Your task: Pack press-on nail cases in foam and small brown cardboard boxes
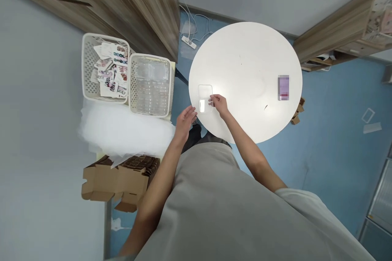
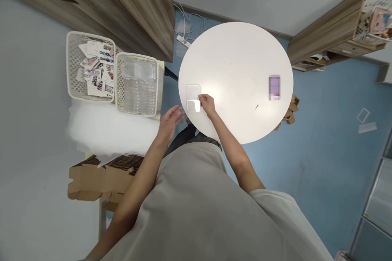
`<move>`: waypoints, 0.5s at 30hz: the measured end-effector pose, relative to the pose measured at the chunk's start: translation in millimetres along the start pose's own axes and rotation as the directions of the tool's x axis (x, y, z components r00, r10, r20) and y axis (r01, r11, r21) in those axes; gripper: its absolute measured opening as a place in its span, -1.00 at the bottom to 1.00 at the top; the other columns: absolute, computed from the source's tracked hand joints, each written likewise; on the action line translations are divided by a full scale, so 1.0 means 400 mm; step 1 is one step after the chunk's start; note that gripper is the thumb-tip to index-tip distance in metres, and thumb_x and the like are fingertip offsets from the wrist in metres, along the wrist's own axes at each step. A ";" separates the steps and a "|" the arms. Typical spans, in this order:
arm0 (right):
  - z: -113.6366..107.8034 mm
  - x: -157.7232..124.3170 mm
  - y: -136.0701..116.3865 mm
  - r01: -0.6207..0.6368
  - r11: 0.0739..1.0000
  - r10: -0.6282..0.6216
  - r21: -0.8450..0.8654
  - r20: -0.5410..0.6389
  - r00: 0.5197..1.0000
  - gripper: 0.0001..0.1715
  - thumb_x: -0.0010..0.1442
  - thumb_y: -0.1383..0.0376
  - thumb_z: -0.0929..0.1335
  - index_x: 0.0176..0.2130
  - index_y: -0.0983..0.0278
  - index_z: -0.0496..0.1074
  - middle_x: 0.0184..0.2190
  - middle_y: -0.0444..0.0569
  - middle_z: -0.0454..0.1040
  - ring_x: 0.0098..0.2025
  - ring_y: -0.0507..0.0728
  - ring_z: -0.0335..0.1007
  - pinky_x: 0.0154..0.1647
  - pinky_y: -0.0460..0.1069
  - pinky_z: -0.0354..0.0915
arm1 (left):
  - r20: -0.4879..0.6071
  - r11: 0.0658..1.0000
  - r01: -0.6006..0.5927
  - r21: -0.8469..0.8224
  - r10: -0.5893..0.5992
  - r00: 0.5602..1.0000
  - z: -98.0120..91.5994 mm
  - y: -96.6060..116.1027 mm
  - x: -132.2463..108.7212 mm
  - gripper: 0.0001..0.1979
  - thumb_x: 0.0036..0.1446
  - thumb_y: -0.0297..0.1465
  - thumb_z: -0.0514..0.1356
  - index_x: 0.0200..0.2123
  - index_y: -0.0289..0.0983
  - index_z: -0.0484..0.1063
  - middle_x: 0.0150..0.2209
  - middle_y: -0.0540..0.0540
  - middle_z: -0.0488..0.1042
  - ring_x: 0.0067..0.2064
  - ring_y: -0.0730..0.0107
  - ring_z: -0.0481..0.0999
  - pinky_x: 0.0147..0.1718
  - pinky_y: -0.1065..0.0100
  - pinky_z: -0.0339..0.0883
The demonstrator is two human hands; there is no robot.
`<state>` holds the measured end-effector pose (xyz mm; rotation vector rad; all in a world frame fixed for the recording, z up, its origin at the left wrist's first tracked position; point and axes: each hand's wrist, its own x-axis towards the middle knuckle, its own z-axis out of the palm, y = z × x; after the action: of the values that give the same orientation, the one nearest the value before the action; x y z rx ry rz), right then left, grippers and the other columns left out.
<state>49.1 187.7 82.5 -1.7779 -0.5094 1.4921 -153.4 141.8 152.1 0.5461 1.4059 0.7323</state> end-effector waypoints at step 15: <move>0.022 0.197 -0.034 -0.122 0.900 -0.050 -0.418 -0.377 0.925 -0.71 0.32 0.22 0.41 -0.02 0.30 0.57 0.03 0.17 0.67 0.07 0.25 0.58 0.23 0.11 0.40 | -0.290 0.984 -0.173 -0.031 0.157 0.944 -0.411 0.114 0.083 -0.46 0.12 -0.04 0.47 0.09 -0.17 0.57 0.20 -0.28 0.63 0.17 0.08 0.70 0.26 0.03 0.52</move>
<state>62.0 254.8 40.5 -2.3736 -0.6456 1.0608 -322.1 183.7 145.5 0.5335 1.6150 1.0149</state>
